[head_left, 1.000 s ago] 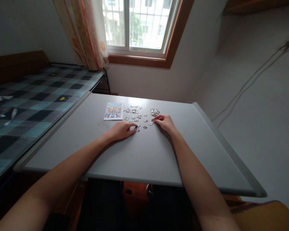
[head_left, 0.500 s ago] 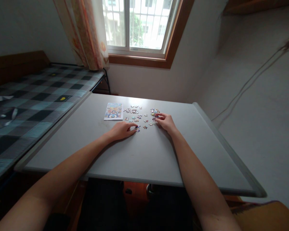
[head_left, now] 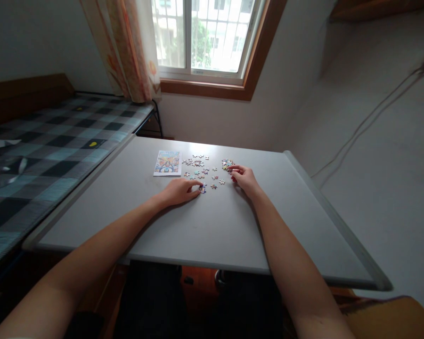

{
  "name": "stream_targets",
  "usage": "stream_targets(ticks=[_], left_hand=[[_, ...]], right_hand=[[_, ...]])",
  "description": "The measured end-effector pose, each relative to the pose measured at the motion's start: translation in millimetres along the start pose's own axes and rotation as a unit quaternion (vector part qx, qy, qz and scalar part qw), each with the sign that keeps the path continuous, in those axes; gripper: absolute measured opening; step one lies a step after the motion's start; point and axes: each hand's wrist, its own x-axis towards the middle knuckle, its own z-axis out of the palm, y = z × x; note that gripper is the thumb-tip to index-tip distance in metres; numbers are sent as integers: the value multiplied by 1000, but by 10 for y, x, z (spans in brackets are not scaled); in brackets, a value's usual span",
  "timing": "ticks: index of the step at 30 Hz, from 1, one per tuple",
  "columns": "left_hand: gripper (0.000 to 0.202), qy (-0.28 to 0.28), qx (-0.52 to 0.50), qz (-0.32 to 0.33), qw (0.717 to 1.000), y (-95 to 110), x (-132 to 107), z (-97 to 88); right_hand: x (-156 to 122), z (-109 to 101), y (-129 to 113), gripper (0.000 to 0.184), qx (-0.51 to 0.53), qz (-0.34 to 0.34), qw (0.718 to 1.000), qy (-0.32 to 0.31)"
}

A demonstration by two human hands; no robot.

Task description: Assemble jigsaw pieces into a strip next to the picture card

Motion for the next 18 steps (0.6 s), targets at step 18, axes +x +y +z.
stream_targets(ticks=[18], left_hand=[[39, -1, -4, 3, 1000, 10, -4, -15]], right_hand=[[-22, -43, -15, 23, 25, -19, 999, -26]])
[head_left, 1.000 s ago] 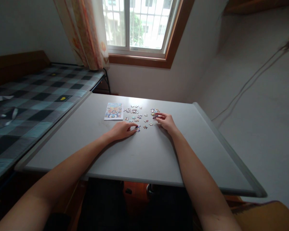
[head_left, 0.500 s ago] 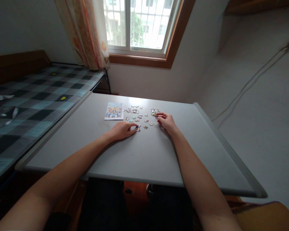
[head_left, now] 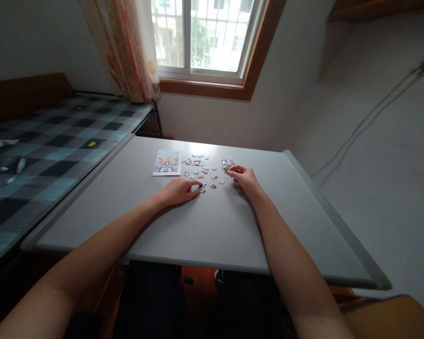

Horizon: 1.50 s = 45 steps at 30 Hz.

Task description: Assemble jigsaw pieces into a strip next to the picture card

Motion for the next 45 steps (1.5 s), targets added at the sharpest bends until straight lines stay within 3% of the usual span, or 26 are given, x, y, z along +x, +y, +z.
stream_targets(ticks=[6, 14, 21, 31, 45], left_hand=[[40, 0, 2, 0, 1000, -7, 3, 7], [39, -3, 5, -4, 1000, 3, -4, -1], [38, -1, 5, 0, 1000, -1, 2, 0], [38, -1, 2, 0, 1000, 1, -1, -3], [37, 1, 2, 0, 1000, -13, 2, 10]], right_hand=[[4, -9, 8, 32, 2, -15, 1000, -4], [-3, -4, -8, 18, 26, 17, 999, -7], [-8, 0, -8, 26, 42, 29, 999, -13], [-5, 9, -28, 20, 52, 34, 998, 7], [-17, 3, -16, 26, 22, 24, 999, -4]])
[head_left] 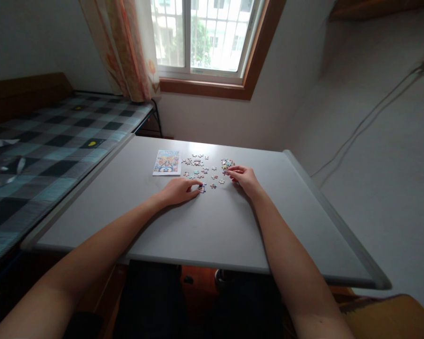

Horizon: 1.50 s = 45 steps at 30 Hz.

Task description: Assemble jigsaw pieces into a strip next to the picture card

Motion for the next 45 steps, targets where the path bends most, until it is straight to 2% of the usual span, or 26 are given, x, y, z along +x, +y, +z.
stream_targets(ticks=[11, 16, 19, 29, 38, 43, 45], left_hand=[[38, 1, 0, -1, 1000, 7, 2, -7], [37, 0, 0, -7, 1000, 19, -4, -14], [38, -3, -2, -8, 1000, 23, -7, -15], [39, 1, -7, -5, 1000, 20, -10, -20], [39, -5, 0, -9, 1000, 18, -4, -13], [39, 0, 0, -2, 1000, 12, -1, -11], [39, 0, -2, -3, 1000, 13, -2, -11]], right_hand=[[-39, 28, -77, 13, -27, 8, 1000, -4], [-116, -11, -190, 11, -98, 32, 990, -93], [-136, -27, -206, 14, -124, 40, 984, -120], [-116, -19, -124, 11, -135, 25, 982, -133], [-104, -35, -105, 9, -197, -3, 970, -139], [-121, -37, -115, 12, -186, -5, 968, -167], [-121, -30, -110, 13, -185, -27, 968, -167]])
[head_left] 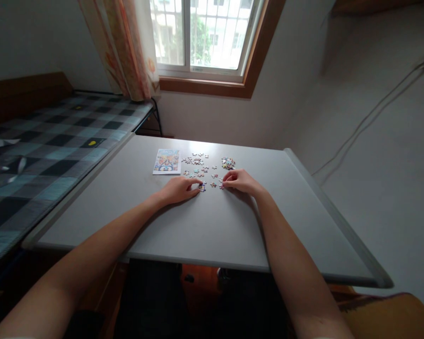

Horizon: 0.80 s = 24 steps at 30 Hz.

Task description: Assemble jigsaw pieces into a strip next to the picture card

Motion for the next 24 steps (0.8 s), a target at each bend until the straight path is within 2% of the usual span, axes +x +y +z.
stream_targets(ticks=[5, 10, 14, 17, 24], left_hand=[[38, 3, -7, -1, 1000, 1, -5, 6], [39, 5, -5, -3, 1000, -5, -4, 16], [39, 5, -4, -2, 1000, -7, 2, 20], [39, 4, 0, 0, 1000, -8, 6, 17], [40, 5, 6, 5, 1000, -8, 10, 19]], right_hand=[[52, 81, 18, 12, -81, -57, 989, 107], [103, 208, 51, 17, -157, -100, 968, 166], [106, 292, 85, 25, -157, -145, 965, 151], [110, 332, 112, 23, -179, -164, 961, 132], [163, 309, 202, 21, -195, -139, 955, 178]])
